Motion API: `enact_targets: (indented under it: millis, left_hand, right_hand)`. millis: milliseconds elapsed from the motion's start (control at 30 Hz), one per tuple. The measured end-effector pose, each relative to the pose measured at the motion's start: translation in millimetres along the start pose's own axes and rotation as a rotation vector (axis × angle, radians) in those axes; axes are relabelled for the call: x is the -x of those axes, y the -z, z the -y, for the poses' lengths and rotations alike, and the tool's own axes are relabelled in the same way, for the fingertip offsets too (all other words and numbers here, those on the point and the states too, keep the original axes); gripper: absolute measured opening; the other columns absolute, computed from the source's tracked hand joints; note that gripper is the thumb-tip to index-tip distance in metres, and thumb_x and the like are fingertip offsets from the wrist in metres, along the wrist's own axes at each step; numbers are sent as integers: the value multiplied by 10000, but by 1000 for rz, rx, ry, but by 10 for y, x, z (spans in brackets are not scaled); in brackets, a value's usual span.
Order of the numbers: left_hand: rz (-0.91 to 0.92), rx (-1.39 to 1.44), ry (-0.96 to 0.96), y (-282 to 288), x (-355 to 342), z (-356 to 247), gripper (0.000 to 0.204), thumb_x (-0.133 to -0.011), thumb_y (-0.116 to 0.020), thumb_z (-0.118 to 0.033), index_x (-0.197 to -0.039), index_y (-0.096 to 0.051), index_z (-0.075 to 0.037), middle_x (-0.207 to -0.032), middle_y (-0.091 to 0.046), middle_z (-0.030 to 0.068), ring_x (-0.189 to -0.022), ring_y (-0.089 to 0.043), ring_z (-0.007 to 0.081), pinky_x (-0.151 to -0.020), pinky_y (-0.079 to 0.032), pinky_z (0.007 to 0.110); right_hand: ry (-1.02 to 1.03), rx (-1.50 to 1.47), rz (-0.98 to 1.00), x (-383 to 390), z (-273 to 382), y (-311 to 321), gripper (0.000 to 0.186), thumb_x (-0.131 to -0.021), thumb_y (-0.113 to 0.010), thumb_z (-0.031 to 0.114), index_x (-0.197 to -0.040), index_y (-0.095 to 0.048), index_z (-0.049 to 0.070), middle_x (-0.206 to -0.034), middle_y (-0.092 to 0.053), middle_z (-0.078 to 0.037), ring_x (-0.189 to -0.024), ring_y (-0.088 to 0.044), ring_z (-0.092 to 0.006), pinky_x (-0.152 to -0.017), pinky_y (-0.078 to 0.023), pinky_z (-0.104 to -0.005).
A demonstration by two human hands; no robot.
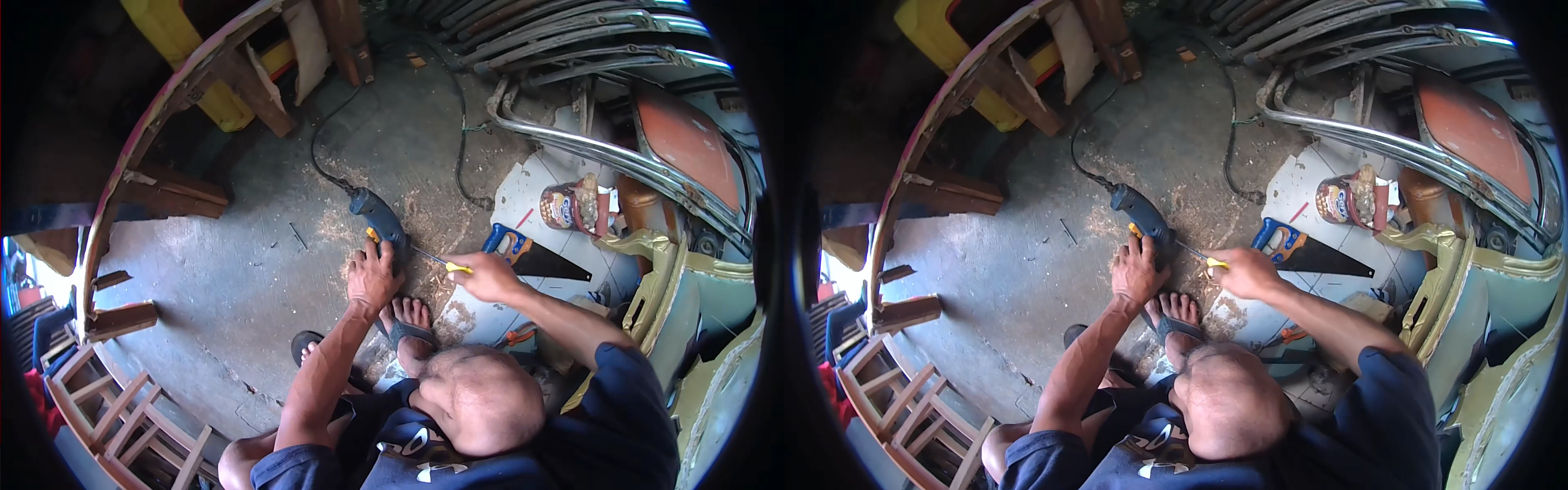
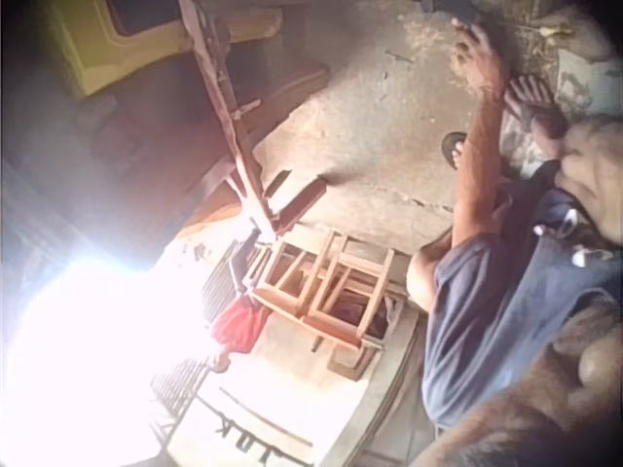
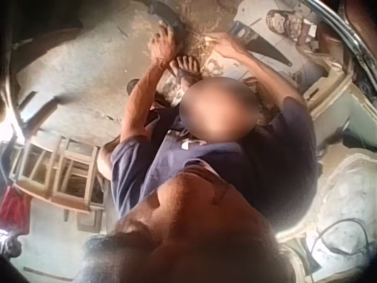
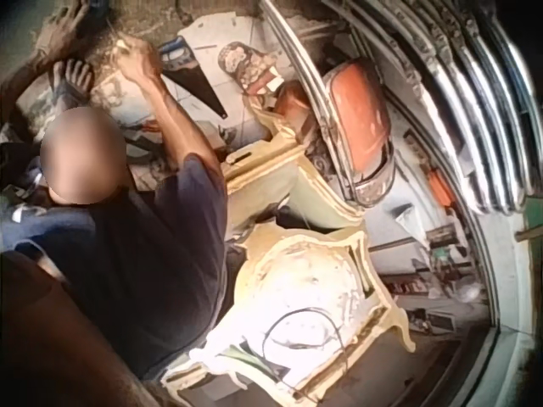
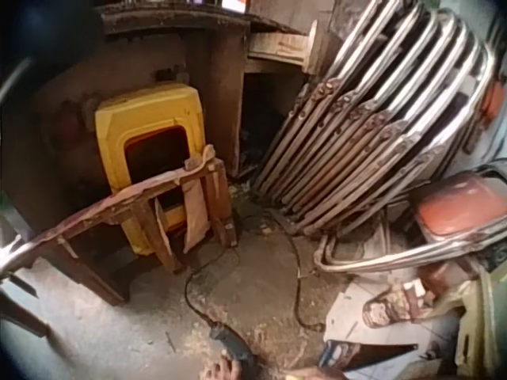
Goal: The person disassembles a hand drill using a screwdriver, handling the screws and internal components by hand.
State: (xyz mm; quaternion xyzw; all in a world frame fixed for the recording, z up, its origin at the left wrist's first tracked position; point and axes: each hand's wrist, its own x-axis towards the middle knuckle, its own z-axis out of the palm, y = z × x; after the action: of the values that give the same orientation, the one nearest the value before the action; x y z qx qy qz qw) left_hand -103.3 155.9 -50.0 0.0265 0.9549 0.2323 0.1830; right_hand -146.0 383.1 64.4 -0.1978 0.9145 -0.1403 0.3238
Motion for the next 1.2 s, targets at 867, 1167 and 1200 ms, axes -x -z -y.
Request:
enact_targets:
  millis: [867,1167,1200]
  left_hand:
    - [29,133,66,78,-176,156,1021,-703,-843,-393,-1467,-294,6,-1338,-508,255,-1107,-637,449,-918,-553,508]
    - [19,59,53,92,-143,51,942,-723,-848,-364,-1443,-345,-25,-1292,-508,220,-1144,-604,432,-892,-565,502]
    - [13,58,66,73,-119,36,942,-723,-848,-364,-1443,-345,-25,-1292,-508,220,-1144,-604,432,-892,-565,502]
  right_hand:
    - [-271,-453,-292,443,229,-47,310,-908,-620,214,-1148,-703,35,-965,-711,-275,-910,-701,-440,-825,-567,-498]
    - [-358,-354,-22,202,155,10,378,-927,-577,245,-1233,-698,59,-926,-710,-272,-871,-719,-410,-787,-573,-474]
    - [-345,-350,-17,230,157,0,378,-927,-577,245,-1233,-698,59,-926,-710,-272,-871,-719,-410,-787,-573,-474]
